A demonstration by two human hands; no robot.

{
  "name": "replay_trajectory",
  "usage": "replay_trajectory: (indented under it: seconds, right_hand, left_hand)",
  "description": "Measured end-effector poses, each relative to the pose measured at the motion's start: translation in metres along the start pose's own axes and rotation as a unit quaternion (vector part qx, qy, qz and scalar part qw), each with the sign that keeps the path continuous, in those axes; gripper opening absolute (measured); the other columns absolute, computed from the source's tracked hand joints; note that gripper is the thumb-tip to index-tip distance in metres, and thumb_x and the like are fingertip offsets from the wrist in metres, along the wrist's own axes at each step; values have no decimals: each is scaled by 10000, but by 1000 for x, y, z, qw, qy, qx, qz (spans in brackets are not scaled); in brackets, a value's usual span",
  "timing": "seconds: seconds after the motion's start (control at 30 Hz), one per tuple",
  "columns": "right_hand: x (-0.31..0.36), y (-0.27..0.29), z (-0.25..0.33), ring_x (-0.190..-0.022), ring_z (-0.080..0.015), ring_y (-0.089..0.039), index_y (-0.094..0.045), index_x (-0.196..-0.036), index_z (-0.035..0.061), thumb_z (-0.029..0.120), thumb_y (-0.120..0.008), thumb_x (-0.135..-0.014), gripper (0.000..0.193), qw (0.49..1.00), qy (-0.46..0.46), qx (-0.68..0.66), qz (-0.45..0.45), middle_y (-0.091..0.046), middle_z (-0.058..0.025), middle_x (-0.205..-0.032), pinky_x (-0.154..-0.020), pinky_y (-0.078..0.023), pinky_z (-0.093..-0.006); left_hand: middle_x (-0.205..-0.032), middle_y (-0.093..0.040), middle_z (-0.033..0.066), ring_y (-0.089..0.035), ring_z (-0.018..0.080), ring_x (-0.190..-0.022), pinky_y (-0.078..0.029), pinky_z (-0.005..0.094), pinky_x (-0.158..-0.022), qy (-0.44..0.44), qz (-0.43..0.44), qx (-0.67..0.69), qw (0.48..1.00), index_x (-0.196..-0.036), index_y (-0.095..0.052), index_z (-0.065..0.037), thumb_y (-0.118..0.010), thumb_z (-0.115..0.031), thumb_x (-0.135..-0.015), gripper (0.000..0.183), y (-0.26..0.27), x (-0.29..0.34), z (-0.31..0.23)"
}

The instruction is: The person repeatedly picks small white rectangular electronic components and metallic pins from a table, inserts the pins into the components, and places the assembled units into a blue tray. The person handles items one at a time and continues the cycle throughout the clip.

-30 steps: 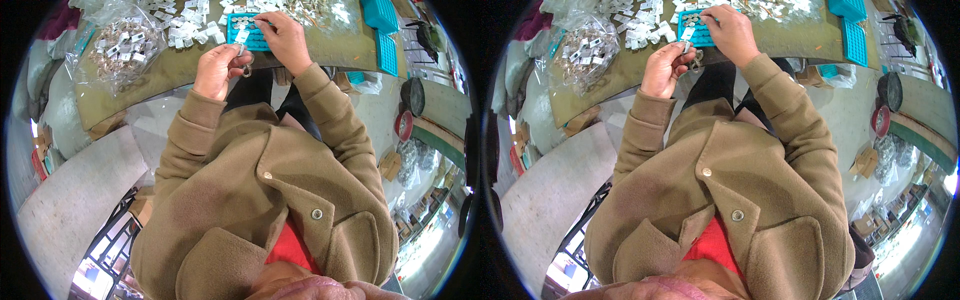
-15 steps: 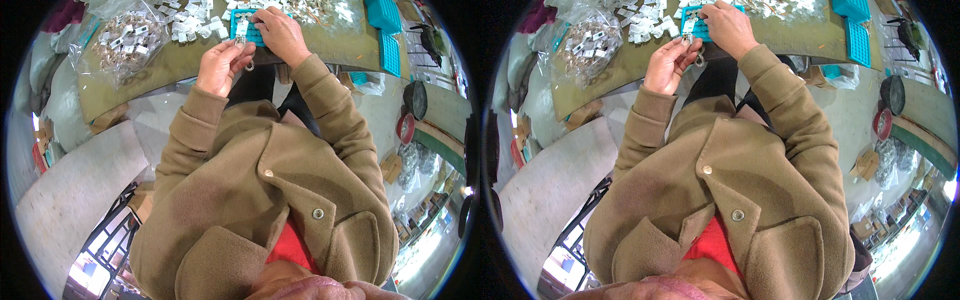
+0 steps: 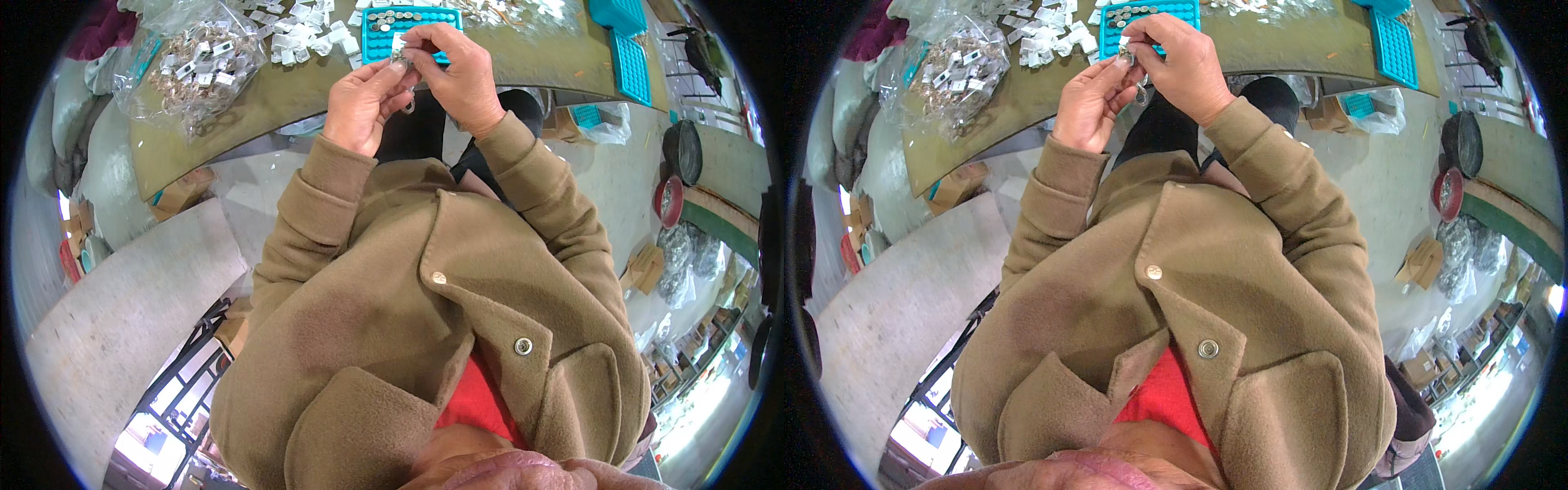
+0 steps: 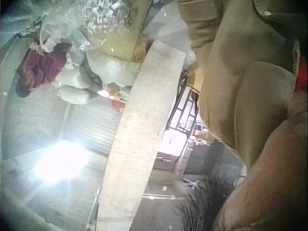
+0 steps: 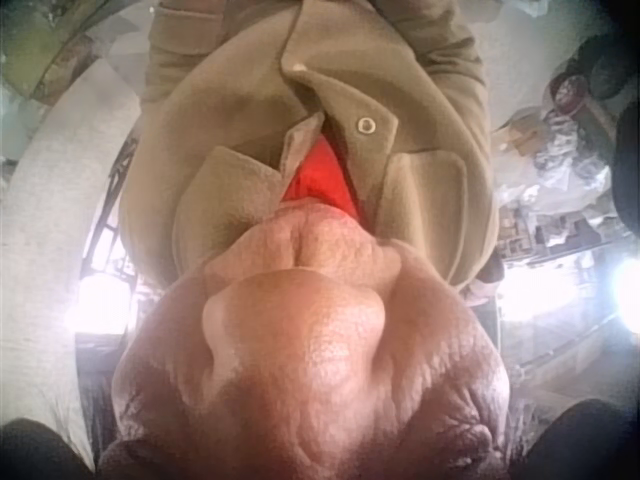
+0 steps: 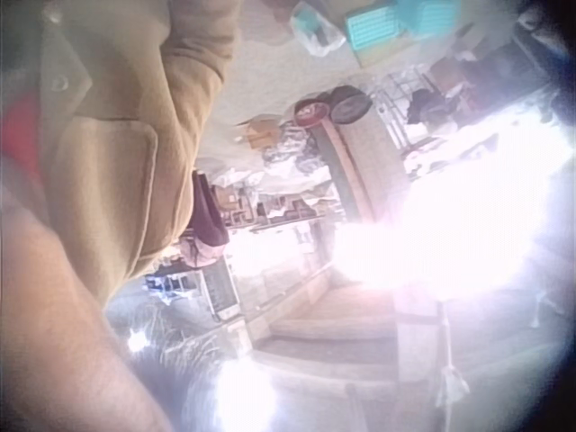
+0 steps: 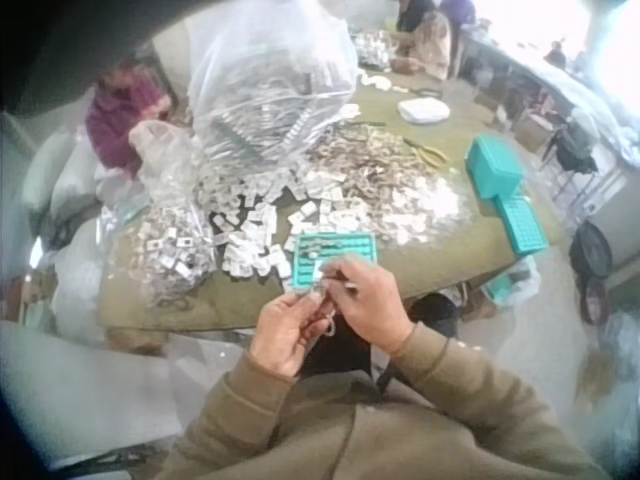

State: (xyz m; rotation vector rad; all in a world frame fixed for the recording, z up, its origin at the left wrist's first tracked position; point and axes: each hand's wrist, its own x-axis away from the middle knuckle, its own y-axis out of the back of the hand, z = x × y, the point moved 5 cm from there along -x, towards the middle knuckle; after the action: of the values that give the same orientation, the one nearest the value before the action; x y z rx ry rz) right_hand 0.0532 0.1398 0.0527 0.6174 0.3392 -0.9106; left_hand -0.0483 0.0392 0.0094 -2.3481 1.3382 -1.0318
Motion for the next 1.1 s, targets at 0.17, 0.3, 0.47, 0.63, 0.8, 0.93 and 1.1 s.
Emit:
replay_trajectory:
  seconds: [0.17,0.3,0.47,0.63,0.8,0.93,1.1]
  right_hand:
    - [7,3,11,-784,-261,-616,-648,-912,67,33,-657,-789,128,985,130,116,7,-641,-67,-819,-703,-506,-359]
    - [10,6,14,-786,-273,-604,-634,-885,63,20,-644,-775,118,982,134,120,47,-632,-65,-806,-707,-498,-369]
    - [4,10,-4,-794,-153,-596,-595,-974,60,34,-673,-826,169,993,-43,-40,99,-603,-25,-849,-696,-495,-293]
    - [8,7,-25,-877,-94,-569,-553,-1054,55,57,-697,-855,245,927,-256,-258,96,-575,9,-913,-767,-476,-223]
    - [18,-7,-22,-650,-66,-483,-664,-901,10,330,-612,-927,325,902,-304,-295,82,-584,9,-716,-566,-417,-258]
    - [18,1,-12,-665,-26,-507,-662,-931,-7,216,-547,-983,257,972,-198,-105,70,-580,34,-712,-562,-421,-188]
    - [22,3,-20,-617,-73,-518,-676,-922,-10,188,-561,-951,231,929,-267,-239,96,-625,-4,-725,-583,-442,-255]
  left_hand:
    - [-956,-679,61,-669,114,-870,-557,200,-738,-22,-3,12,1000,-1080,-628,-10,-616,-86,-924,174,-4,5,6]
    - [-986,-675,80,-671,145,-885,-558,215,-763,-74,-20,1,997,-1116,-624,19,-621,-68,-915,219,-6,6,11]
    - [-1050,-669,107,-671,163,-908,-570,250,-767,-145,-46,-81,985,-1192,-596,52,-623,-49,-907,303,-10,10,10]
    - [-1049,-671,118,-674,164,-910,-577,261,-750,-184,-13,-114,976,-1195,-584,62,-612,-62,-917,306,-13,14,-2]
    - [-999,-688,103,-683,165,-894,-565,254,-730,-92,-9,7,996,-1092,-628,22,-593,-127,-943,214,-14,11,4]
    - [-1046,-669,103,-672,161,-934,-577,263,-745,-51,45,26,997,-1128,-594,24,-573,-137,-956,236,-18,10,12]
    - [-1094,-636,97,-654,143,-982,-579,232,-736,80,110,129,982,-1212,-548,-24,-567,-178,-968,289,-11,5,22]
